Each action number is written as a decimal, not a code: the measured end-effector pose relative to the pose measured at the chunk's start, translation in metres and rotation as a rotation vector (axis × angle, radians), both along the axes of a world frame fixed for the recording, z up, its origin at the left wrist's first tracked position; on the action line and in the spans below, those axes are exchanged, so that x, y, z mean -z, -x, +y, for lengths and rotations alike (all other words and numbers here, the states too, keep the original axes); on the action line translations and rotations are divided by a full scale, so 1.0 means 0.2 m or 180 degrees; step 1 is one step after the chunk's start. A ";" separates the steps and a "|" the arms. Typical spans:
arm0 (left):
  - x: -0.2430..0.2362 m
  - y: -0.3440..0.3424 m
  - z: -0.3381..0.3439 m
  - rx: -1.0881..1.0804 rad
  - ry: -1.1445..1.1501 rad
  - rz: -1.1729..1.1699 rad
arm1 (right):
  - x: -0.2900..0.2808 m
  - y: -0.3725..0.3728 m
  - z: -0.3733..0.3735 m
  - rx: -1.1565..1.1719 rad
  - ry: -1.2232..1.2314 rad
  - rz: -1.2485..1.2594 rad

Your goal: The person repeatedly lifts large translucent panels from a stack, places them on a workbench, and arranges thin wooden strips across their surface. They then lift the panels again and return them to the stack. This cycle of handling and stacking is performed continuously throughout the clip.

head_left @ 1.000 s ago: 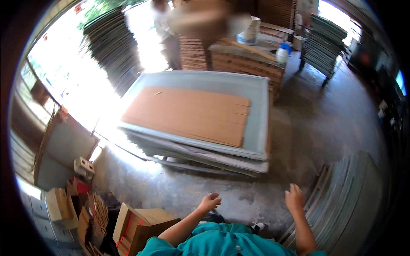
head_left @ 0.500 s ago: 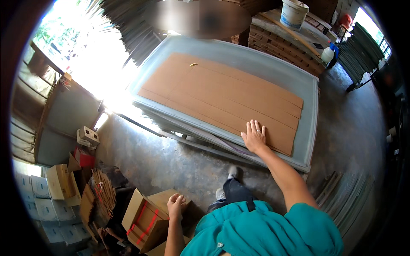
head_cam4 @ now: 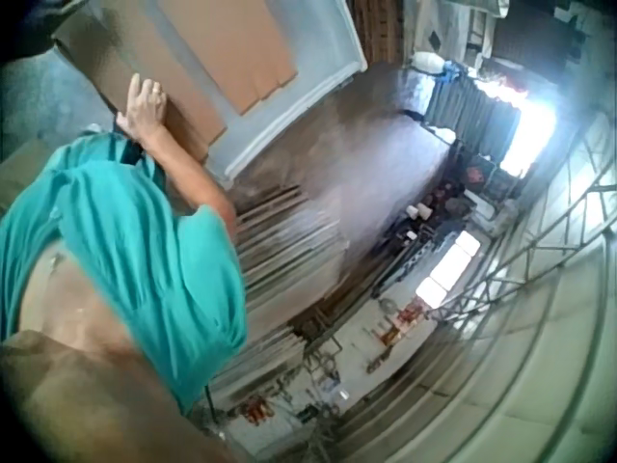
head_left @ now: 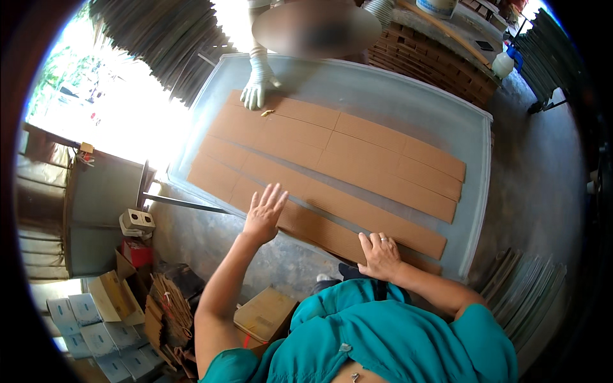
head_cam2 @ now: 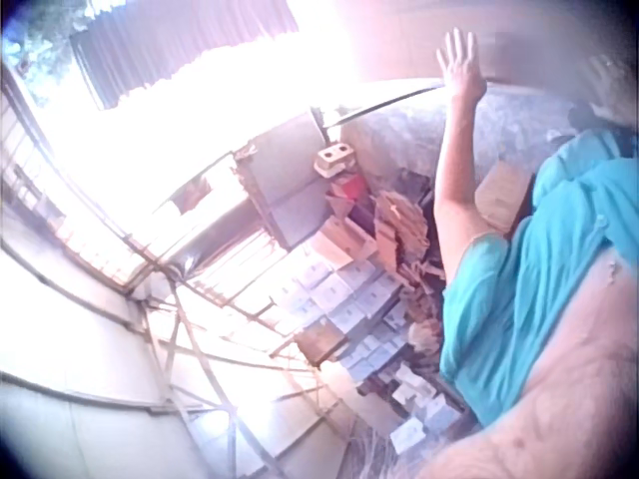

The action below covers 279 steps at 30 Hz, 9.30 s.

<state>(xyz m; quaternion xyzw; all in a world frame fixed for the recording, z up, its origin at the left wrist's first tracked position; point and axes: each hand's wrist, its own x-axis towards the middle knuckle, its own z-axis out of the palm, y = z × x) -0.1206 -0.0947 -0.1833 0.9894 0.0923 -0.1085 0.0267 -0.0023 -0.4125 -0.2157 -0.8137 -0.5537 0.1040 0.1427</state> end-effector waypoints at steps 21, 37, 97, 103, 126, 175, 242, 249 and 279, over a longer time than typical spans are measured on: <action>0.12 -0.43 0.56 0.1541 0.0205 -0.0001 | -0.03 -0.28 0.08 0.1015 0.0418 -0.0884; 0.21 -0.44 0.99 0.1355 0.0496 0.0150 | 0.14 -0.48 0.46 0.1224 0.0811 -0.0292; 0.12 -0.66 1.24 0.0571 0.0495 -0.0444 | 0.03 -0.57 0.37 0.2323 0.1077 0.0028; 0.38 -0.40 1.86 -0.3242 0.3268 -0.1394 | 0.27 -0.72 -0.30 0.5399 -0.0547 0.1669; 0.51 -0.18 2.01 -0.4040 0.4420 -0.3022 | 0.22 -0.60 -0.59 0.6520 -0.4394 0.2588; 0.77 0.64 -0.58 -0.5148 0.5093 -0.2427 | 0.82 0.51 -2.04 0.5766 -0.2701 0.2326; 0.15 -0.39 -4.68 -0.0363 0.5416 0.3992 | -0.36 2.93 -3.62 0.8491 -0.4516 -0.2722; 0.16 0.05 -5.30 0.0078 0.4984 0.4671 | -0.51 3.39 -3.64 0.8626 -0.4025 -0.3563; 0.41 -0.05 -6.07 0.1269 0.3677 0.3615 | -0.15 3.17 -4.47 1.0258 0.1350 0.0973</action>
